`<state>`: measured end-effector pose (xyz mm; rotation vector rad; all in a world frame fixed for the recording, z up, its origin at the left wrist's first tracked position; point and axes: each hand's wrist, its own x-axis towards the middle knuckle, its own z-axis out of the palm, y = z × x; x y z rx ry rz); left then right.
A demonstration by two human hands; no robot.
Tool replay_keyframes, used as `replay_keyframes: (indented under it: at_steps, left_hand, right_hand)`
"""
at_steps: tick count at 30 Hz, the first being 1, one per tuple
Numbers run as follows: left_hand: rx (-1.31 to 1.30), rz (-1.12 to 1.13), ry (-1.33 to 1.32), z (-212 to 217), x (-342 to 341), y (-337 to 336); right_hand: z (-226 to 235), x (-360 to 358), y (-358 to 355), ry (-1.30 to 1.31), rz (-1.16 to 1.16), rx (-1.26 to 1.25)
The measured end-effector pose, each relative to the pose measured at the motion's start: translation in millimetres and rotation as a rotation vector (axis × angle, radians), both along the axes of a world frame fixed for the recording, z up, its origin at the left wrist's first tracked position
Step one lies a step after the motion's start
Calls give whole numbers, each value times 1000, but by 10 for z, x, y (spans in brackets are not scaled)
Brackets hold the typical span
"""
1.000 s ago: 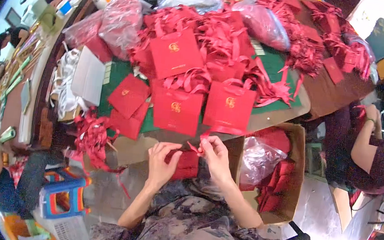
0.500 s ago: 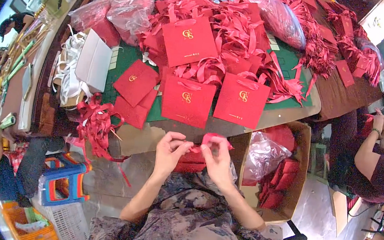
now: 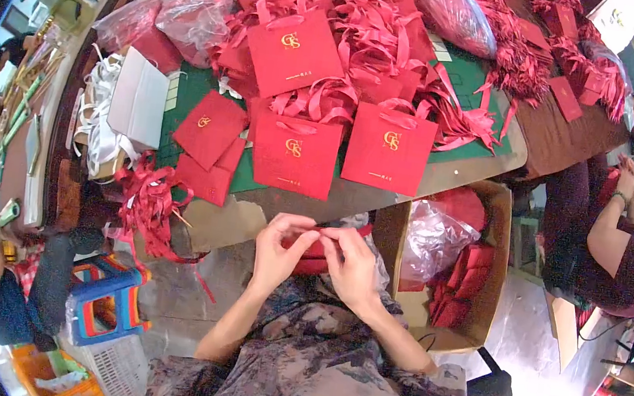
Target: The person attaches ribbon handles to small gift bags by threading and tying the ribbons through each bag by hand.
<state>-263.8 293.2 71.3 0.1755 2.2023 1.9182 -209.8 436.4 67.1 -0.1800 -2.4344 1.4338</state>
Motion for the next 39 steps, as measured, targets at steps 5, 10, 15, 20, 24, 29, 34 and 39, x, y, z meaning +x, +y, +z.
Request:
replay_keyframes:
  at_steps: [5,10,15,20,24,29,34,39]
  left_hand:
    - [-679,-167,519,-66,-17,-96]
    - [-805,-264,553,-181,-17,-94]
    - [-795,-277,552,-232,-32,-73]
    - [-762,-287,511,-254,-22,-49]
    - [-771,-314,475,-245,-7,-43]
    - [-756,-313,473,-221,-14,-70]
    - [-727,-337,423,-184,-54,-79]
    - [-632,-313,387,-196,-65,-157]
  right_hand:
    - [-186,151,88,-93,-39,-4]
    - [-371,181,49,-223,-54,104]
    - [-369,109,-24,-293,-73,139]
    - [-393,101,-48,-321,-59,69]
    - [-374,88,-84,-343,-84,55]
    - [-339,74,-163,-248,-103,92]
    - [-539,75,-172,-54,-77,171]
    - [-431,89,-86,-141,-63,-18]
